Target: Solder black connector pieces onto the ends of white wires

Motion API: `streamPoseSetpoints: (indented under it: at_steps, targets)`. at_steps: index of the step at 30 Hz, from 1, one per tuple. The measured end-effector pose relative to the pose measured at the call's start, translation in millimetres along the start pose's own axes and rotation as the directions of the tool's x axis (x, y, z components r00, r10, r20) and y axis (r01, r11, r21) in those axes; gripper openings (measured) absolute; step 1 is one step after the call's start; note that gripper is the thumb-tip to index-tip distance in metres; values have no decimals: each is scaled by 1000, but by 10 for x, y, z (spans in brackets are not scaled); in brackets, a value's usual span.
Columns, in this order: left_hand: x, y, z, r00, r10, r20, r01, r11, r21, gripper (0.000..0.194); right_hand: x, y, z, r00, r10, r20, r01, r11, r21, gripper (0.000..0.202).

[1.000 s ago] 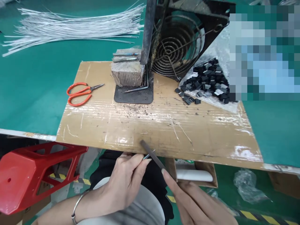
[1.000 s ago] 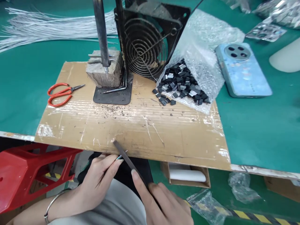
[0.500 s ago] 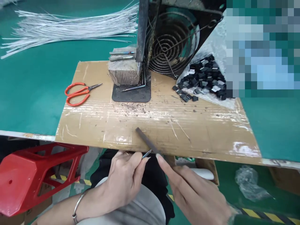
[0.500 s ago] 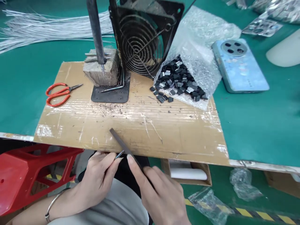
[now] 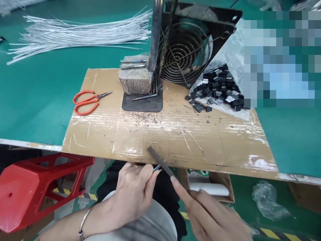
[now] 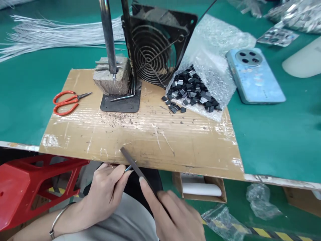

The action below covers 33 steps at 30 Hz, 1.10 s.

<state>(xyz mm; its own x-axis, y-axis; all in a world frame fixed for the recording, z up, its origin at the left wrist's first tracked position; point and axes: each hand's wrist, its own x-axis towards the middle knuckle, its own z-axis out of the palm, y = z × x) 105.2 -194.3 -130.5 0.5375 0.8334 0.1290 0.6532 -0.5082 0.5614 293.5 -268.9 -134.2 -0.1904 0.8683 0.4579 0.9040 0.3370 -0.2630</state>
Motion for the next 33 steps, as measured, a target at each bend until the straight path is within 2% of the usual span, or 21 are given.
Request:
streamPoseSetpoints:
  at_steps: [5,12,15,18,20,23,25,28,30,33]
  targets:
    - [-2,1,11,999,28,-32,-26,998,57,32,38,4,23,999,-14,-48,14,1000,-1,37]
    - [-10,-3,39,999,29,-44,-26,998,51,31,34,-6,-69,998,3,60,-1,999,-33,38]
    - [-11,-2,29,1000,-1,-15,1,1000,0,32,71,6,-64,999,-22,24,22,999,-27,36]
    - [10,6,-17,998,-36,45,39,997,-71,34,127,34,-8,999,-28,-29,28,999,-18,34]
    - [34,12,-62,986,-95,137,120,975,-186,36,108,43,0,999,-20,-32,19,1000,-19,36]
    - [64,15,-119,923,-206,324,328,862,-388,42,46,32,-21,1000,4,-25,-5,999,-35,38]
    - [68,10,-135,903,-228,363,384,809,-445,43,54,20,-17,999,12,-34,-13,999,-32,37]
    - [45,-3,-112,940,-193,283,299,864,-405,39,117,20,13,999,-14,-47,13,999,-35,35]
    - [21,-10,-75,974,-140,178,186,941,-283,37,112,37,8,999,-26,-39,25,999,-35,36]
    - [-2,-15,-21,997,-54,53,59,992,-108,34,11,69,-40,995,-54,79,55,998,-15,41]
